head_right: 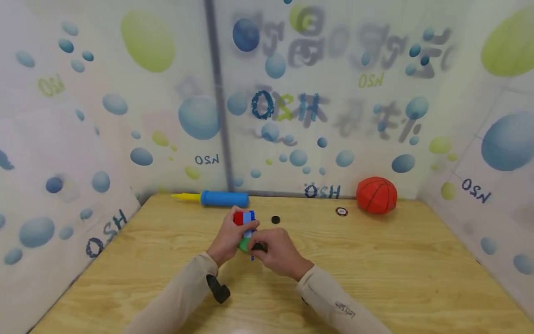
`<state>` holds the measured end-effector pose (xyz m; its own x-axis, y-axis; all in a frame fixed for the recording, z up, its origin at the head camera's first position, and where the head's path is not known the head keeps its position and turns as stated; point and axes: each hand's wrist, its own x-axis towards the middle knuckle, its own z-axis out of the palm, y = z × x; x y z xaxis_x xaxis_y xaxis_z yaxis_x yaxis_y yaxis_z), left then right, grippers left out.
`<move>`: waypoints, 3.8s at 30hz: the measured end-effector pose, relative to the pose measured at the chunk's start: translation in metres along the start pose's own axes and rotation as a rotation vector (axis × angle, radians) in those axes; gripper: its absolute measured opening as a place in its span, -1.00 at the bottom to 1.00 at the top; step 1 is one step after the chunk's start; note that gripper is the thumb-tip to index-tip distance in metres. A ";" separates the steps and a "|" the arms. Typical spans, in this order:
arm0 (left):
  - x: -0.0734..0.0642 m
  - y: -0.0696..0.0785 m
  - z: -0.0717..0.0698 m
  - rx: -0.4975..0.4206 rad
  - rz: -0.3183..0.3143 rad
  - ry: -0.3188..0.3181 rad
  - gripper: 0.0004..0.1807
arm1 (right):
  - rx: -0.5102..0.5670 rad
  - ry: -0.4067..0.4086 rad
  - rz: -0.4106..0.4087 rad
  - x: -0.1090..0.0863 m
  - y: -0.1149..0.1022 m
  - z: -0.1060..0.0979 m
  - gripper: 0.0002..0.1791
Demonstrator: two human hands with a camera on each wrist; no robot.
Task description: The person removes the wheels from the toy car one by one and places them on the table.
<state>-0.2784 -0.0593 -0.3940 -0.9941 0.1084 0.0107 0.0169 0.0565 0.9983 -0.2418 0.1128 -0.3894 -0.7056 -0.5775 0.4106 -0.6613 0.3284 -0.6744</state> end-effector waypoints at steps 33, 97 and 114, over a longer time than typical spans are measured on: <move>0.002 0.003 -0.016 -0.094 -0.060 0.057 -0.58 | -0.144 -0.121 0.417 0.016 0.081 -0.057 -0.72; -0.013 0.004 -0.023 -0.036 -0.006 -0.268 -0.57 | -0.147 -0.073 0.568 0.033 0.074 -0.074 -0.66; -0.009 -0.001 -0.023 0.174 0.076 -0.111 -0.57 | 0.102 -0.082 0.311 0.022 0.028 -0.047 -0.68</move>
<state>-0.2715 -0.0831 -0.3942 -0.9714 0.2273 0.0690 0.1188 0.2133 0.9697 -0.2877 0.1446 -0.3700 -0.8439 -0.5212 0.1276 -0.3857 0.4239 -0.8195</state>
